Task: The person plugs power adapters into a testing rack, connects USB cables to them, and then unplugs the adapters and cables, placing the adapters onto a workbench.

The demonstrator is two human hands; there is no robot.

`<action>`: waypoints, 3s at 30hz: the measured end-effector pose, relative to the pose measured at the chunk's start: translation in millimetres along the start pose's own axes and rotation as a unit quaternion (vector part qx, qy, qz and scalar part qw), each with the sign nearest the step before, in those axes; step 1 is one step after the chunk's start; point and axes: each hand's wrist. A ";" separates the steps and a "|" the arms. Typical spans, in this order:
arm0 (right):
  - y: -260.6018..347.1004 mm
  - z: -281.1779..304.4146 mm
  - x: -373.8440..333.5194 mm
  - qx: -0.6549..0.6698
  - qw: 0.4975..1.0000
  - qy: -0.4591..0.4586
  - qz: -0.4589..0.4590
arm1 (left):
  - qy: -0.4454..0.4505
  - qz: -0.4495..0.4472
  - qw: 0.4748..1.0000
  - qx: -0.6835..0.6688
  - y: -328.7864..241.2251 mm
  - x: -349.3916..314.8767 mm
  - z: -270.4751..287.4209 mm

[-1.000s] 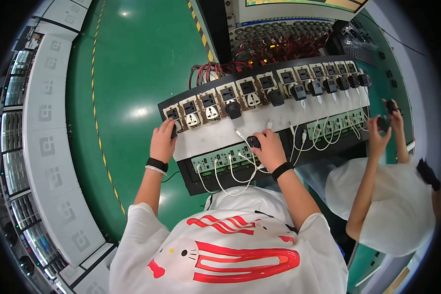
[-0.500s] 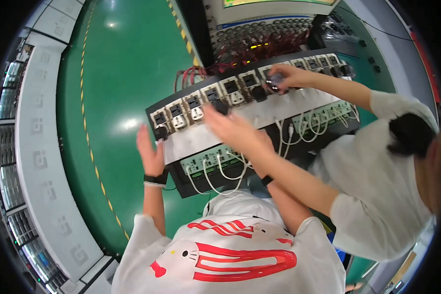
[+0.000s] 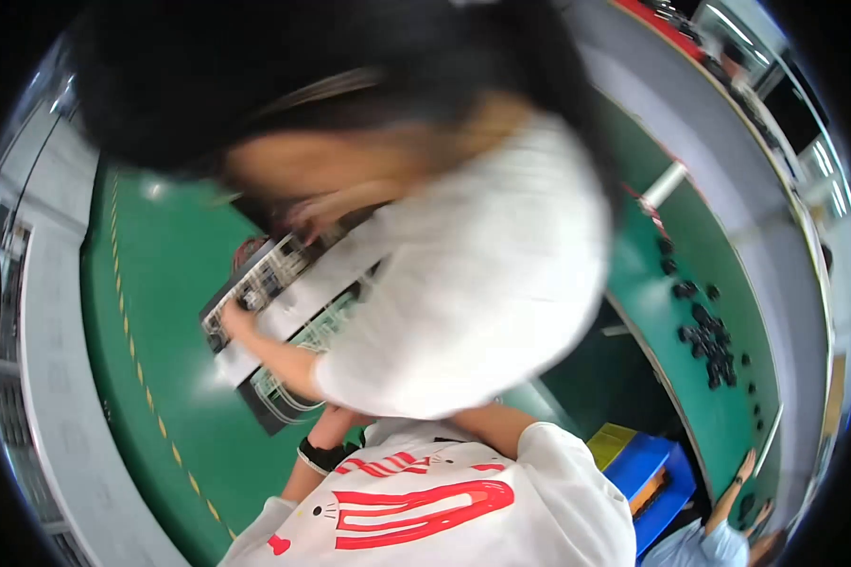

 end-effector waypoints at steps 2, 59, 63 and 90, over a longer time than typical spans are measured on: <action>-19.8 14.1 -34.7 -0.107 0.992 0.050 0.042 | 0.061 0.061 0.989 -0.118 20.5 38.7 -37.1; -209.6 487.8 -314.4 -0.155 0.748 -0.597 -0.246 | 0.340 0.213 0.911 0.096 -39.2 389.8 -542.3; -140.6 346.1 -297.6 -0.144 0.825 -0.527 -0.146 | 0.326 0.232 0.915 -0.054 -15.0 291.2 -497.8; 19.1 -79.8 -68.6 0.515 0.800 0.184 -0.246 | -0.238 -0.218 0.926 0.194 111.2 -58.8 -22.2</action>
Point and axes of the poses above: each hand's wrist, its own x-axis towards the middle knuckle, its own z-axis out of the back of the hand, y = z × x, and after that the axes turned 2 degrees about z, right-handed
